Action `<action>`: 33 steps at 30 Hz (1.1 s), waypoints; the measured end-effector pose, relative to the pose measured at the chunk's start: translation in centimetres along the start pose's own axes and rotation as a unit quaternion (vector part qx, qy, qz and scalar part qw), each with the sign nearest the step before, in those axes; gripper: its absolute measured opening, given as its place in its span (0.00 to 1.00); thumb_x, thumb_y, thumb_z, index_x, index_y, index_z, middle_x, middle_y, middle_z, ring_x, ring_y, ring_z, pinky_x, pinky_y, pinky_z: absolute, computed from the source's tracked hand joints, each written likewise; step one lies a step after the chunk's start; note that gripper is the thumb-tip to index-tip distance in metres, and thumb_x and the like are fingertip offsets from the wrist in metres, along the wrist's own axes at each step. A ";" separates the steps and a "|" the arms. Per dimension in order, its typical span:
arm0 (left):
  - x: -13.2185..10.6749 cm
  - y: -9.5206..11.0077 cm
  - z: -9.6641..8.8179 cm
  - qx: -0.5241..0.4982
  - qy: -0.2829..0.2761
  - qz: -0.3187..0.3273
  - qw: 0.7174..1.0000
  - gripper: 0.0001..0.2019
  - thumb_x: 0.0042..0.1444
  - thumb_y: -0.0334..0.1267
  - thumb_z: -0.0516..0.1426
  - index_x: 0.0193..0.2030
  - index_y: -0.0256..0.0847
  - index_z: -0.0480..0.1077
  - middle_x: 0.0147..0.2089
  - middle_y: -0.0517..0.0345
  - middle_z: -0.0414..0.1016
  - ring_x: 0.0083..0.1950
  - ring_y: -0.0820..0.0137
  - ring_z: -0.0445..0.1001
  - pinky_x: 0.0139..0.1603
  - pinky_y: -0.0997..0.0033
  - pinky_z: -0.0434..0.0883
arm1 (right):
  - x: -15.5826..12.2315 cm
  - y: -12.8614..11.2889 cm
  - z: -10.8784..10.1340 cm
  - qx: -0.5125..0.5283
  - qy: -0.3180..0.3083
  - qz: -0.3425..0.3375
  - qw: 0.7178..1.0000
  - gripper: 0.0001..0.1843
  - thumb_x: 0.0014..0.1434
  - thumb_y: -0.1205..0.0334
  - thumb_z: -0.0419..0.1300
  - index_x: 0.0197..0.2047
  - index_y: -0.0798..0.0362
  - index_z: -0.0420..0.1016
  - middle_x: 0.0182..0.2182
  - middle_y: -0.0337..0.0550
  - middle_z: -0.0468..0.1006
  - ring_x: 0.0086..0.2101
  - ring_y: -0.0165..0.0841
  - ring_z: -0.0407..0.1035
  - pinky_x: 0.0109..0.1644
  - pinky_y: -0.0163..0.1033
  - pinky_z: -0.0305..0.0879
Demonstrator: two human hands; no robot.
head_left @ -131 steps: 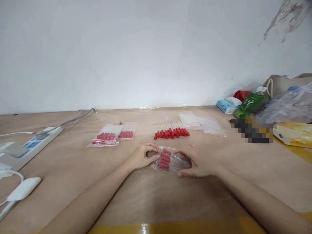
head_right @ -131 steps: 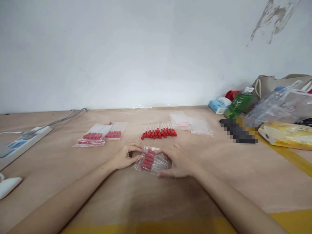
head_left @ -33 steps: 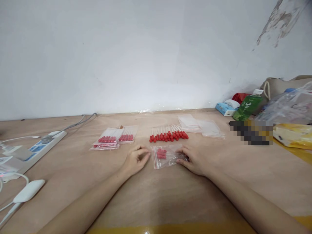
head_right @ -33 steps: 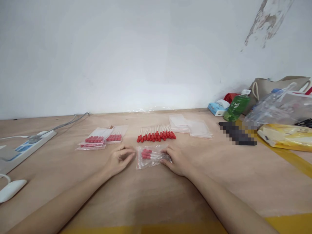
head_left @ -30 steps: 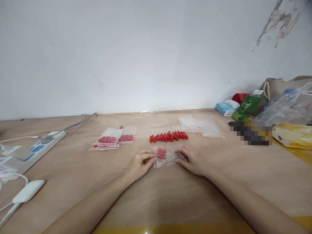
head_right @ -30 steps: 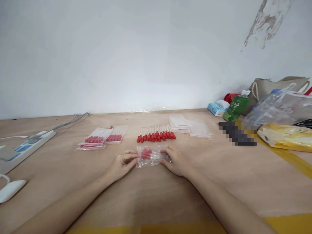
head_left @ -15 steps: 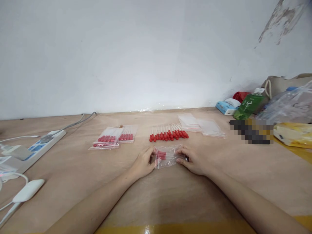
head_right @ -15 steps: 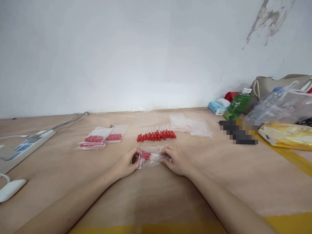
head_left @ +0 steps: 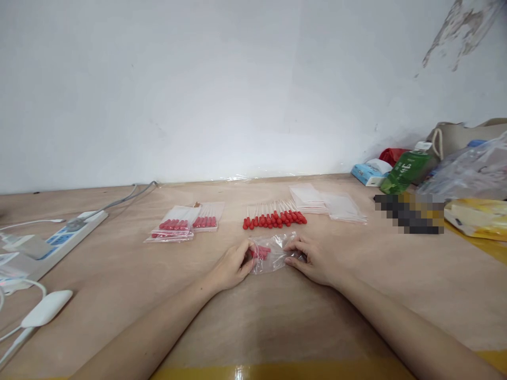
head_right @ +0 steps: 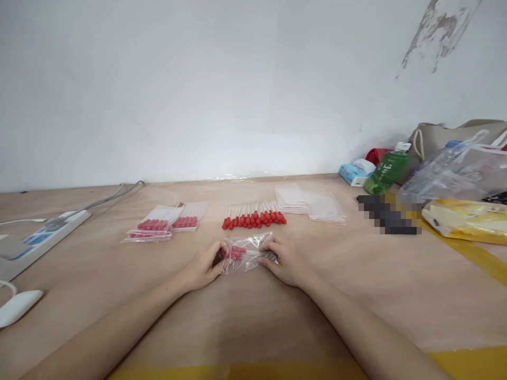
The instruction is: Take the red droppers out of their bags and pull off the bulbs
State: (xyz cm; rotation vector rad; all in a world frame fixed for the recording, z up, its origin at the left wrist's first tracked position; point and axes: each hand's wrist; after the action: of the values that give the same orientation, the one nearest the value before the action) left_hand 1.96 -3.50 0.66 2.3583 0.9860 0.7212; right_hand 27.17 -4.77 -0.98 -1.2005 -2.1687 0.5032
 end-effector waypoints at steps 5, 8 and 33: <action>0.2 -1.6 -0.6 -0.197 0.057 -0.043 0.978 0.10 0.55 0.39 0.54 0.42 0.39 0.61 0.38 0.55 0.70 0.38 0.71 0.71 0.39 0.70 0.68 | -0.1 -0.2 -0.2 -0.009 0.003 0.001 1.000 0.11 0.55 0.57 0.56 0.41 0.50 0.70 0.39 0.44 0.71 0.38 0.34 0.66 0.42 0.41 0.62; 0.5 -2.7 -1.3 -0.280 0.084 -0.072 0.954 0.13 0.50 0.41 0.58 0.40 0.38 0.63 0.40 0.53 0.72 0.40 0.69 0.73 0.43 0.66 0.70 | -0.1 -0.2 -0.3 -0.008 0.002 0.004 1.000 0.11 0.55 0.58 0.56 0.41 0.50 0.70 0.38 0.44 0.71 0.37 0.33 0.66 0.41 0.40 0.62; 7.4 -4.4 -3.4 0.297 0.132 0.163 0.932 0.10 0.56 0.31 0.50 0.42 0.41 0.70 0.44 0.53 0.75 0.44 0.68 0.74 0.46 0.68 0.70 | -0.2 -0.1 -0.2 -0.033 0.005 -0.012 0.999 0.11 0.56 0.56 0.54 0.41 0.51 0.70 0.39 0.44 0.70 0.37 0.34 0.65 0.41 0.41 0.62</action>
State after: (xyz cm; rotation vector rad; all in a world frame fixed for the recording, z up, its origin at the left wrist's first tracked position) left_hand 2.12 5.58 2.62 3.0645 1.0427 0.9942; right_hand 27.35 -4.99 -0.86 -1.2086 -2.2041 0.4190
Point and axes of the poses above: each hand's wrist, its own x-axis towards the middle knuckle, its own z-axis out of the palm, y = z × x
